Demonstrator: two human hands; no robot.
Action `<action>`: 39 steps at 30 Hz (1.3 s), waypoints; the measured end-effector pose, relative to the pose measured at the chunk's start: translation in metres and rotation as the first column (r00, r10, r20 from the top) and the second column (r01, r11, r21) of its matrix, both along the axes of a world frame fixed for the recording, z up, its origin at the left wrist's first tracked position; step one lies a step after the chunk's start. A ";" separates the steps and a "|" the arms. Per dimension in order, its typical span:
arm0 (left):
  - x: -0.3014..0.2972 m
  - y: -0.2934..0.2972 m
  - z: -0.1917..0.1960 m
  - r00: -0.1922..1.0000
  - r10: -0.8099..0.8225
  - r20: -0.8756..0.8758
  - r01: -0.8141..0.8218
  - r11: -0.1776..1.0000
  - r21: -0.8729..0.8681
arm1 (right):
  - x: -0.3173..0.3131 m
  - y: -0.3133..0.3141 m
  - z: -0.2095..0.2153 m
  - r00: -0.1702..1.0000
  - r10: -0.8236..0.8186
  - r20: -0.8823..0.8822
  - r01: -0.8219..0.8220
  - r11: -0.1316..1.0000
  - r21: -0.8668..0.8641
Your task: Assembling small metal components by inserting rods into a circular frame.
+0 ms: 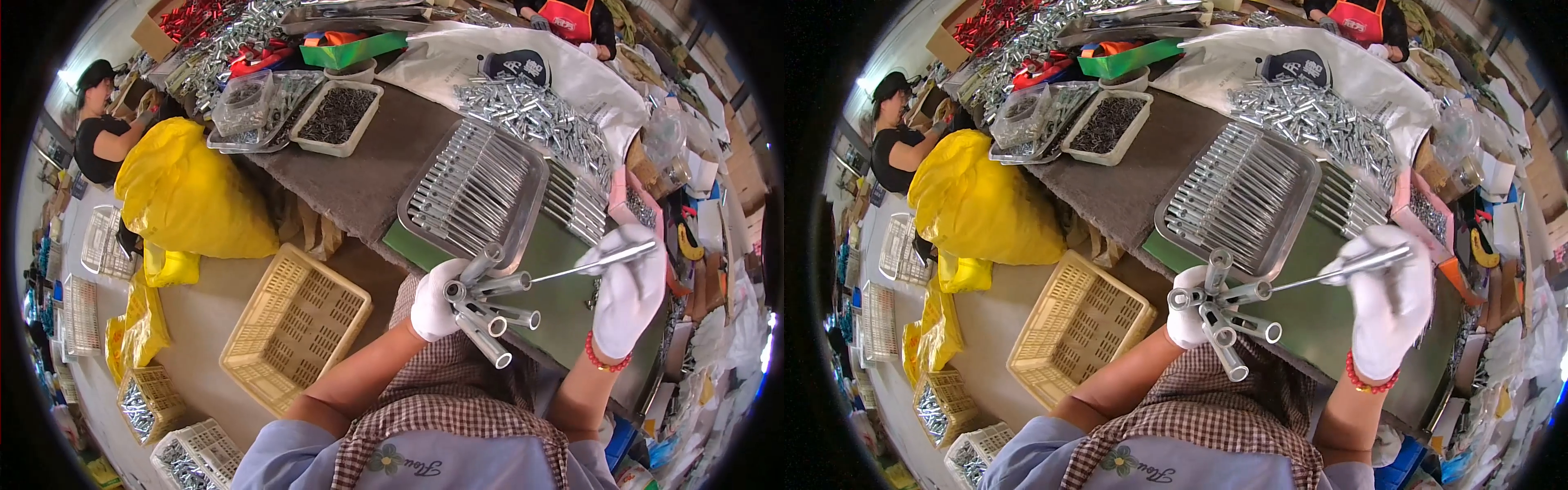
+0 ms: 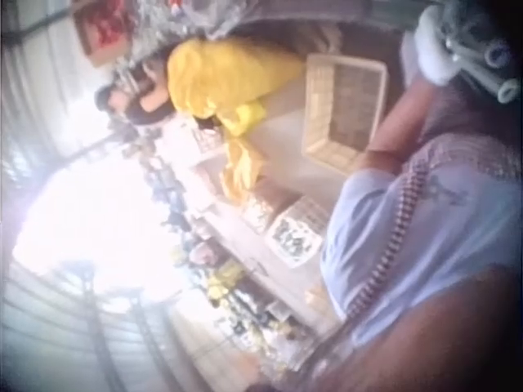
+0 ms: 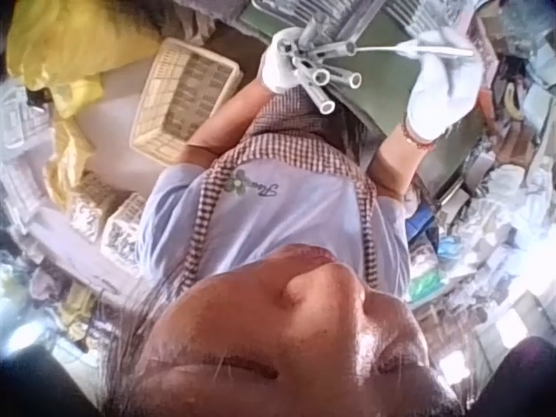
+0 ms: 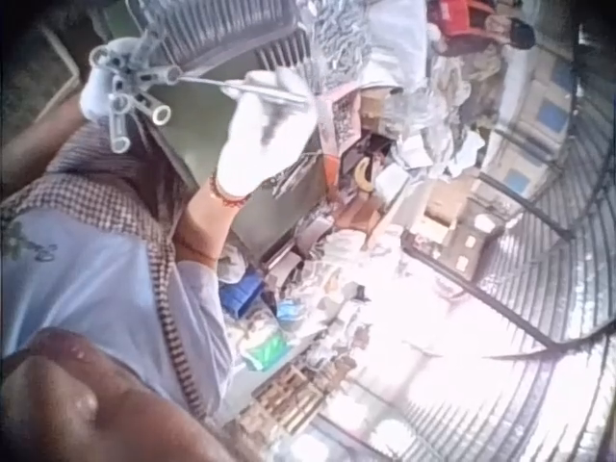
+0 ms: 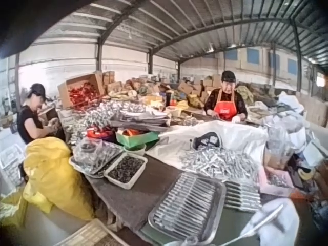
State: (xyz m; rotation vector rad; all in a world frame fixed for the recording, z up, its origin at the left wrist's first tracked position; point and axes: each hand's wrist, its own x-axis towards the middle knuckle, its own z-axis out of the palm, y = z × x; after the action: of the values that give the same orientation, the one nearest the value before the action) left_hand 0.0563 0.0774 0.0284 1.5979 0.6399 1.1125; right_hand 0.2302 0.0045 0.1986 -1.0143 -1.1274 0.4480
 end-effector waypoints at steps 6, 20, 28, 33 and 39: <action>0.000 0.000 0.004 0.996 0.053 -0.077 -0.048 0.997 0.053 | -0.017 0.000 -0.024 0.993 0.026 0.114 0.005 0.963 -0.270; -0.003 0.001 0.001 0.990 0.041 -0.136 -0.035 0.998 0.043 | -0.024 0.002 -0.024 0.911 -0.031 0.412 0.133 0.966 -0.220; -0.003 0.001 0.005 0.990 0.040 -0.137 -0.034 0.998 0.045 | -0.018 0.008 -0.017 0.862 0.178 0.475 -0.025 0.950 -0.311; -0.003 0.001 0.012 1.000 -0.004 -0.008 0.004 0.998 -0.059 | -0.002 0.031 -0.008 0.759 0.600 0.254 -0.441 0.760 -0.477; -0.003 -0.001 -0.013 0.998 0.059 0.030 -0.059 0.998 -0.020 | -0.011 0.113 -0.026 0.715 0.309 0.627 -0.028 0.909 -0.416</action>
State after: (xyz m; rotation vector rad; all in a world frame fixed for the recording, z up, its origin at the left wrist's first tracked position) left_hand 0.0529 0.0760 0.0159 1.5518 0.6796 1.1684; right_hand 0.2189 0.1177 0.1729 -1.4918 -1.8694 0.4636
